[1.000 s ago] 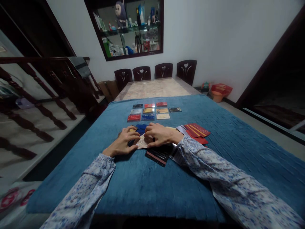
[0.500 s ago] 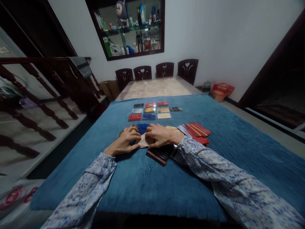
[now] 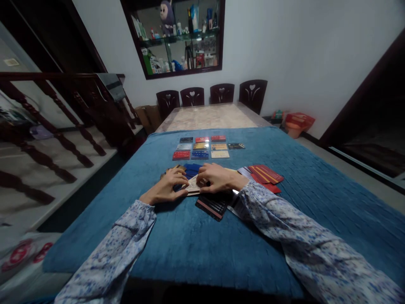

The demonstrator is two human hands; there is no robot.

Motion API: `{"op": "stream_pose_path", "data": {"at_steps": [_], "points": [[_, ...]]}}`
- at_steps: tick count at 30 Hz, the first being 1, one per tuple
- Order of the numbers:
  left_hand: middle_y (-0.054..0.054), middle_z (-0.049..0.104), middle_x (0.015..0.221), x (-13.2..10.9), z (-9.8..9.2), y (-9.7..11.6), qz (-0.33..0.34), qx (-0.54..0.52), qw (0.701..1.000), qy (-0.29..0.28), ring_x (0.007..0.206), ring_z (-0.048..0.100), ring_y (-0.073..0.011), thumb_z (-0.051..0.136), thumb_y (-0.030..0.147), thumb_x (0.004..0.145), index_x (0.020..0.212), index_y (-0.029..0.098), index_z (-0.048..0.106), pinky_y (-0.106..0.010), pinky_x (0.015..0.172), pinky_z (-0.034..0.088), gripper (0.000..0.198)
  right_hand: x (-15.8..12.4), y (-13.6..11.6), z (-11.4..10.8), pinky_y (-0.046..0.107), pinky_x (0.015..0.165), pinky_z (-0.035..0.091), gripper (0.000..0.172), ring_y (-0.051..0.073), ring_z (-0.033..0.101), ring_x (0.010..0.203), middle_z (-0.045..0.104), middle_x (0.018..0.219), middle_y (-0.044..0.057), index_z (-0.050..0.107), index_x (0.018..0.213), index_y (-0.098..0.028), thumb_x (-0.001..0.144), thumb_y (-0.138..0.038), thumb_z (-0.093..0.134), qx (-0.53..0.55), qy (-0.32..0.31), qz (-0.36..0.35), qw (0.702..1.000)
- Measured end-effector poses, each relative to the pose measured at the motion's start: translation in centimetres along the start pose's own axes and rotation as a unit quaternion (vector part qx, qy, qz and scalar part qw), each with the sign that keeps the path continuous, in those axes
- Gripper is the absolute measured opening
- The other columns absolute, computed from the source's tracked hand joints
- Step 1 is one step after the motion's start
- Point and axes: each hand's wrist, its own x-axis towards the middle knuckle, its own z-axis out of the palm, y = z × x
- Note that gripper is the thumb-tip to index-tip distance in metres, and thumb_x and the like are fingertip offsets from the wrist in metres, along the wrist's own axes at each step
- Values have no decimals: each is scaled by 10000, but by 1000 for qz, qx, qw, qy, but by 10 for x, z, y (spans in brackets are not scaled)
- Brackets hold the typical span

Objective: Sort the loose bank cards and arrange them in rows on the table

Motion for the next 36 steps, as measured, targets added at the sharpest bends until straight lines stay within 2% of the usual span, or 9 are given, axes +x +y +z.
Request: {"op": "stream_pose_path", "data": {"at_steps": [4,8,14,17,30,36], "points": [[-83,776,1106,-2,0,0,-6,1,1000,12,1224,597,-301,665,285,889,1031,223,776,-519,1082,437,191,0,5,3,306,676,305,221,191,548,832,720,871,76,788,905,-183,914,-350,644,-13,24,-32,999],[-96,780,1059,-1,1,0,23,-1,998,50,1178,631,-285,646,266,896,985,209,781,-504,1055,477,171,0,8,4,311,668,304,211,188,552,806,727,798,77,785,843,-176,912,-284,616,-39,44,-60,996],[-84,770,921,2,3,5,60,3,995,84,933,693,-214,598,232,930,909,196,766,-420,915,527,172,0,10,4,308,678,326,182,177,544,786,730,794,68,777,843,-176,896,-224,609,-49,54,-70,995],[-69,756,873,3,3,8,60,2,994,90,856,689,-192,583,209,927,856,194,744,-406,900,524,177,0,10,4,309,684,335,164,176,542,782,731,801,66,777,865,-175,882,-193,615,-49,57,-71,995],[-83,743,841,5,0,9,70,-86,991,77,826,692,-212,681,334,925,805,183,720,-379,777,542,197,0,8,1,307,686,336,160,186,564,807,718,825,57,771,902,-187,887,-326,694,0,41,-73,997],[-68,738,825,4,2,6,79,-73,989,103,804,682,-199,660,263,928,814,187,730,-397,818,548,154,-1,7,0,307,705,366,167,190,589,825,736,865,68,779,952,-182,880,-313,704,11,44,-64,997]]}}
